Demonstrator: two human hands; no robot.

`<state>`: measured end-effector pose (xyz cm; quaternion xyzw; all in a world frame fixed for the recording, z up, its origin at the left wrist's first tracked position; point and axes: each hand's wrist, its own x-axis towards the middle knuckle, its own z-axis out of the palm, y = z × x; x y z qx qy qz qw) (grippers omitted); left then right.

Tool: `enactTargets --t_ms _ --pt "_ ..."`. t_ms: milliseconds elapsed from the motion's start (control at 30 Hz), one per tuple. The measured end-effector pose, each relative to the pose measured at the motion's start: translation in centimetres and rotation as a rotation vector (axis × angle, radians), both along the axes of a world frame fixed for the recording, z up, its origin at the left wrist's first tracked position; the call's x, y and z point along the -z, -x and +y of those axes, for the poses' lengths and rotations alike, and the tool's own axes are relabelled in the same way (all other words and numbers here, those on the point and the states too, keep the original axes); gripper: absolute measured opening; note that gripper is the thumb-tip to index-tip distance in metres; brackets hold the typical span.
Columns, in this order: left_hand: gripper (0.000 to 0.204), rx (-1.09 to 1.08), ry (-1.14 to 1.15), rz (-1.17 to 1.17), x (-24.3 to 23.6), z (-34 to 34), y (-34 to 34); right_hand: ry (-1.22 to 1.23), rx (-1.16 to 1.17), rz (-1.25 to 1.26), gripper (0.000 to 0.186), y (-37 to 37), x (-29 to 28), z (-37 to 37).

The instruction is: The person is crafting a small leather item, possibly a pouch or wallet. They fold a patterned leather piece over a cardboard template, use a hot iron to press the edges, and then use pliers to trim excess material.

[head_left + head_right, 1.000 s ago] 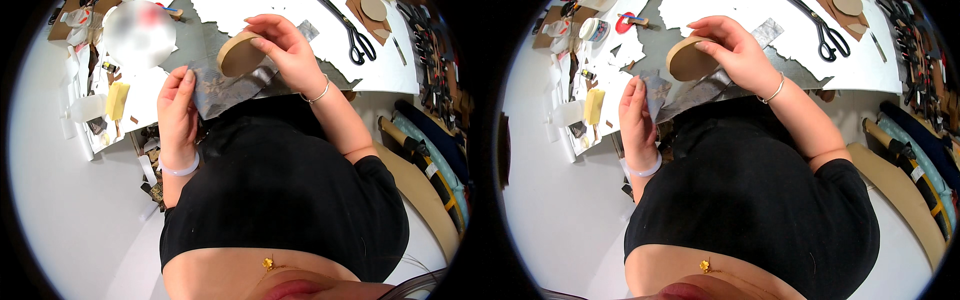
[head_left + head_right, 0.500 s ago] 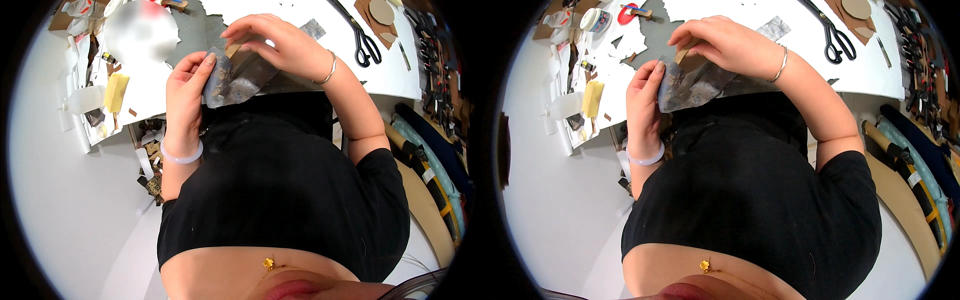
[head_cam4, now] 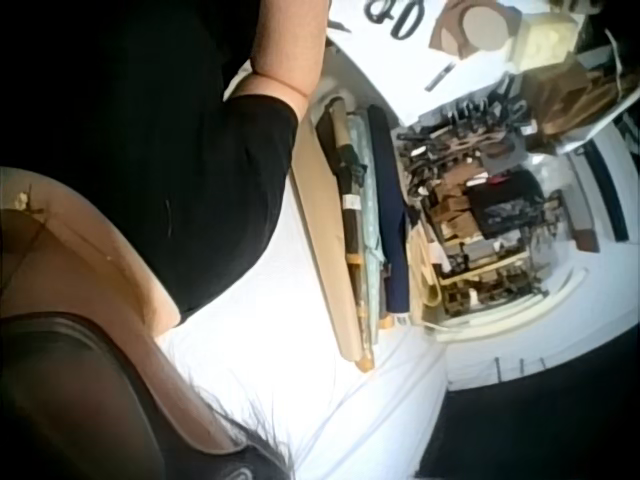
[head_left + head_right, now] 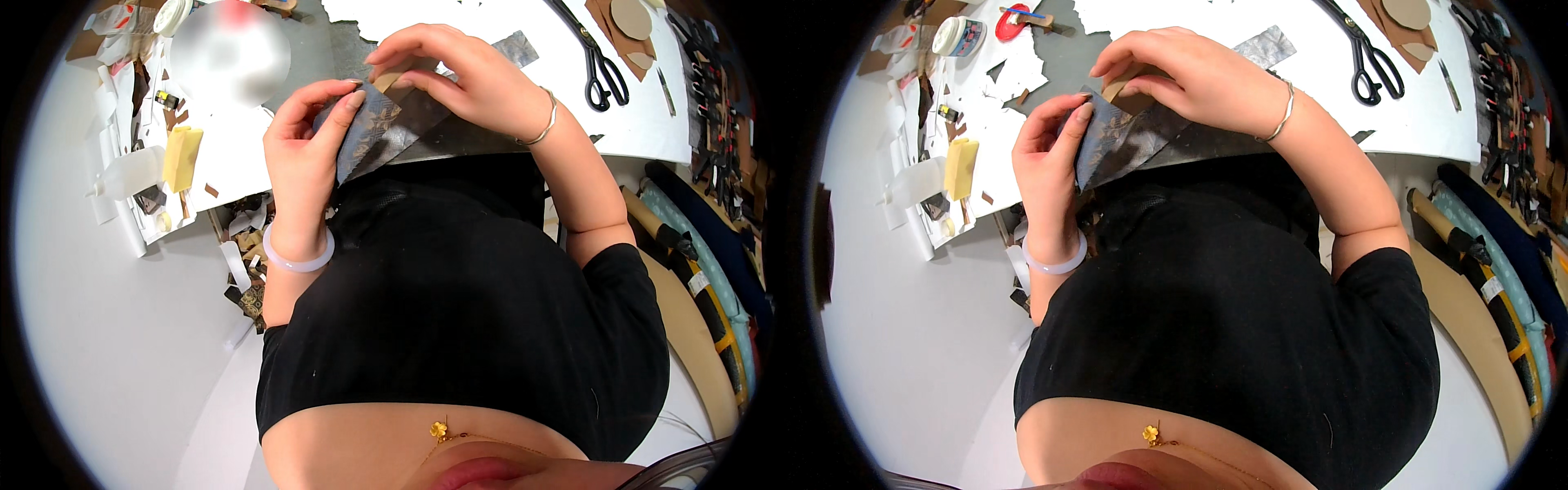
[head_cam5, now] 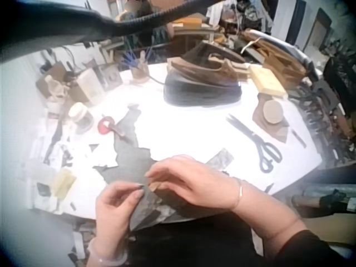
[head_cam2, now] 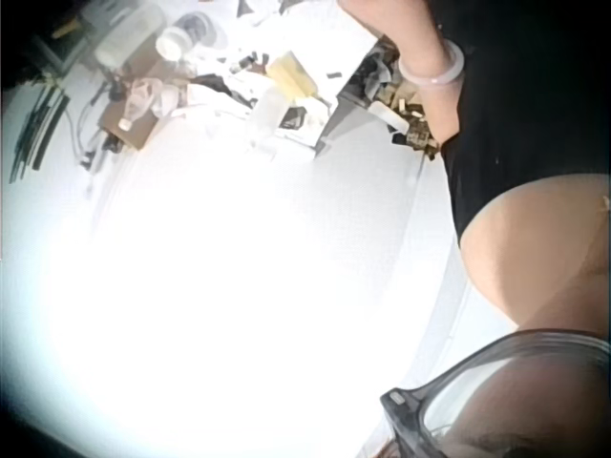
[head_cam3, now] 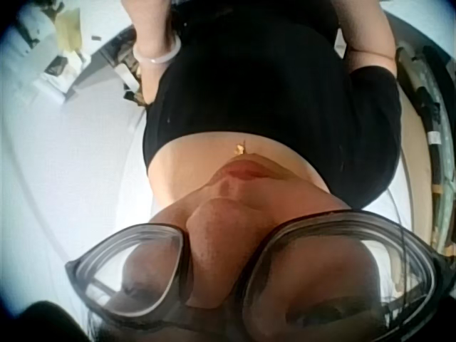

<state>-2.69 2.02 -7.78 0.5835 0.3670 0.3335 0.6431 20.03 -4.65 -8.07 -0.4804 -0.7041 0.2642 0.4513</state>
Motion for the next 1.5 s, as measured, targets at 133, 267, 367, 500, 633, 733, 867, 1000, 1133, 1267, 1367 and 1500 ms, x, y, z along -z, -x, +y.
enactTargets --t_ms 133,267,367,500,633,733,867,1000,1133,1267,1367,1500 --pt "0.015 0.045 -0.160 0.045 -0.2 0.2 -0.2 -0.076 0.028 0.026 0.026 0.1 0.3 0.2" --pt "0.017 0.048 -0.243 0.119 -0.1 0.3 -0.3 -0.090 0.036 -0.002 0.027 -0.1 0.5 0.2" --pt "0.019 0.049 -0.270 0.124 -0.1 0.4 -0.3 -0.080 0.036 0.004 0.028 -0.2 0.7 0.2" --pt "0.021 0.060 -0.252 0.120 -0.4 0.5 -0.3 -0.051 0.021 0.001 0.030 -0.3 0.6 0.2" --pt "0.022 0.065 -0.239 0.135 -0.6 0.6 -0.3 -0.059 0.025 -0.001 0.030 -0.4 0.7 0.1" --pt "0.023 0.063 -0.274 0.148 -0.5 0.6 -0.3 -0.089 0.044 -0.005 0.028 -0.3 0.8 0.2" --pt "0.023 0.066 -0.297 0.168 -0.6 0.6 -0.3 -0.089 0.046 -0.021 0.027 -0.3 0.8 0.2" --pt "0.024 0.070 -0.308 0.175 -0.8 0.6 -0.3 -0.083 0.032 -0.067 0.027 -0.4 0.5 0.2" --pt "0.024 0.087 -0.337 0.180 -0.8 0.6 -0.3 -0.069 0.007 -0.133 0.028 -0.8 0.4 0.2" --pt "0.025 0.102 -0.369 0.183 -1.0 0.7 -0.3 -0.013 0.000 -0.003 0.028 -0.5 0.6 0.1" --pt "0.025 0.103 -0.365 0.185 -1.1 0.8 -0.4 -0.054 0.002 -0.050 0.028 -0.6 0.5 0.1" --pt "0.025 0.110 -0.378 0.203 -1.5 0.7 -0.5 -0.086 0.007 -0.028 0.025 -0.6 0.9 0.2"
